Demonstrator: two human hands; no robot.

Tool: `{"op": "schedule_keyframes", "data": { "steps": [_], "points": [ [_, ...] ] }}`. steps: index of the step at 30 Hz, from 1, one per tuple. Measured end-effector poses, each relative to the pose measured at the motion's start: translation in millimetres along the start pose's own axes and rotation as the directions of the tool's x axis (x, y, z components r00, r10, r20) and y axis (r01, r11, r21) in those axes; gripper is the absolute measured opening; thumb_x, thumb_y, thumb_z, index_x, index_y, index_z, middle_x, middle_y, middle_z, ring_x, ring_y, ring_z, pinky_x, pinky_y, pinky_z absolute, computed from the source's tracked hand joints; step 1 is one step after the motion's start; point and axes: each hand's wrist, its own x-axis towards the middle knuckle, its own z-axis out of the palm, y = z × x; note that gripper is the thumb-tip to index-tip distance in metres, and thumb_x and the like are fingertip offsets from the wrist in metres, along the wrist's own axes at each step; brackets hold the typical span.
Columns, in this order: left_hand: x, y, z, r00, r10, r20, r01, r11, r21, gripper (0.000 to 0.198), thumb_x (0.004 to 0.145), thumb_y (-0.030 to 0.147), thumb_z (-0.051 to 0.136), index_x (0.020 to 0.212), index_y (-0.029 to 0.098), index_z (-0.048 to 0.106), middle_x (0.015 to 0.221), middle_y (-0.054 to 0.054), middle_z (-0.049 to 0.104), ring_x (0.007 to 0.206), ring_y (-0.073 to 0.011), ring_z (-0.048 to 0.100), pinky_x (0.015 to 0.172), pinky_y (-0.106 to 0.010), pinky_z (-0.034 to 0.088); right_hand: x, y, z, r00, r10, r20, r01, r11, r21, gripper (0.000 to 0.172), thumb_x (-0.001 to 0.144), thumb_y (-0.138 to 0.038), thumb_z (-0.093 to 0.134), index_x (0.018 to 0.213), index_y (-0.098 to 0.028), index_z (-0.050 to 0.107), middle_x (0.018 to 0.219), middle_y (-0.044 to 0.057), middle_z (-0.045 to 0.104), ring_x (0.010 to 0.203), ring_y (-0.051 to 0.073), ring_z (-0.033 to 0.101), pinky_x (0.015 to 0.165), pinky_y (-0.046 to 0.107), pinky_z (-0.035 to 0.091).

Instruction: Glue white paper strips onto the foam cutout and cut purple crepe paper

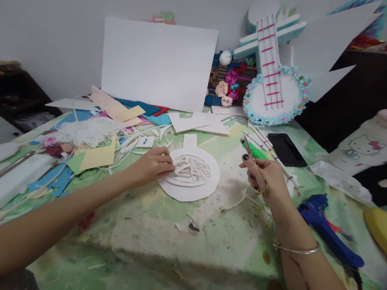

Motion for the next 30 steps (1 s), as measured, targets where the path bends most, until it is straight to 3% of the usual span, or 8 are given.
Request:
{"op": "schedule_keyframes", "data": {
  "steps": [12,16,19,21,22,24,27,30],
  "points": [
    [-2,2,-11.1,0.980,0.134,0.150,-0.156,0.977,0.146,0.020,0.088,0.017,0.050,0.098,0.021,0.067,0.094,-0.008,0.069,0.099,-0.0241,0.051,0.082,-0.038,0.035,-1,-2,0,1.000,-0.001,-0.002,0.001,1.000,0.013,0.052,0.061,-0.062,0.070,0.068,-0.011,0.064,0.040,-0.006,0.039,0.031,0.004,0.032,0.031,0.019,0.022],
    [-2,8,-14.1,0.981,0.114,0.155,-0.134,0.983,0.124,0.023,0.088,0.016,0.049,0.099,0.021,0.068,0.093,-0.009,0.069,0.098,-0.0246,0.052,0.081,-0.038,0.037,1,1,0,1.000,-0.011,0.002,0.011,1.000,0.006,0.051,0.063,-0.061,0.068,0.069,-0.011,0.064,0.040,-0.005,0.040,0.031,0.005,0.032,0.030,0.019,0.021],
    [-2,3,-13.5,0.996,0.036,0.080,-0.032,0.998,-0.046,0.022,0.086,0.018,0.051,0.096,0.023,0.070,0.090,-0.007,0.070,0.096,-0.0226,0.053,0.084,-0.037,0.041,1,3,-2,0.999,-0.037,-0.018,0.037,0.999,0.027,0.050,0.063,-0.060,0.069,0.070,-0.011,0.064,0.040,-0.006,0.039,0.031,0.005,0.031,0.030,0.020,0.020],
    [-2,-10,-10.9,0.990,-0.132,-0.041,0.122,0.975,-0.183,0.021,0.084,0.021,0.053,0.092,0.022,0.072,0.086,-0.006,0.071,0.091,-0.0204,0.056,0.082,-0.033,0.044,2,3,-3,0.996,-0.072,-0.043,0.074,0.995,0.059,0.049,0.063,-0.059,0.070,0.070,-0.011,0.063,0.039,-0.006,0.037,0.031,0.005,0.031,0.030,0.020,0.020],
    [-3,-20,-8.8,0.962,-0.254,-0.099,0.227,0.947,-0.226,0.021,0.082,0.023,0.053,0.090,0.021,0.072,0.084,-0.006,0.071,0.088,-0.0197,0.057,0.079,-0.031,0.045,2,3,-3,0.995,-0.087,-0.057,0.091,0.993,0.074,0.049,0.064,-0.059,0.070,0.069,-0.011,0.063,0.039,-0.007,0.036,0.031,0.005,0.031,0.030,0.020,0.020],
    [-2,-44,-2.6,0.855,-0.495,-0.153,0.454,0.858,-0.242,0.020,0.078,0.026,0.056,0.086,0.020,0.073,0.082,-0.006,0.072,0.082,-0.0197,0.059,0.074,-0.030,0.046,3,4,-3,0.991,-0.108,-0.080,0.115,0.989,0.090,0.048,0.065,-0.059,0.069,0.068,-0.012,0.062,0.039,-0.007,0.036,0.030,0.005,0.031,0.030,0.020,0.020],
    [1,-80,10.5,0.746,-0.666,-0.026,0.654,0.739,-0.164,0.018,0.072,0.028,0.059,0.079,0.020,0.073,0.082,-0.005,0.072,0.079,-0.0205,0.062,0.071,-0.029,0.044,4,6,-3,0.988,-0.123,-0.093,0.131,0.988,0.079,0.047,0.065,-0.059,0.069,0.069,-0.013,0.062,0.041,-0.007,0.036,0.031,0.005,0.031,0.031,0.021,0.020],
    [7,-103,24.5,0.727,-0.682,0.084,0.687,0.719,-0.107,0.020,0.072,0.030,0.057,0.081,0.022,0.074,0.084,-0.005,0.072,0.079,-0.0205,0.062,0.072,-0.028,0.044,5,7,-3,0.989,-0.125,-0.079,0.129,0.990,0.048,0.047,0.065,-0.060,0.068,0.070,-0.014,0.062,0.041,-0.006,0.038,0.033,0.006,0.030,0.032,0.022,0.019]
  ]
}}
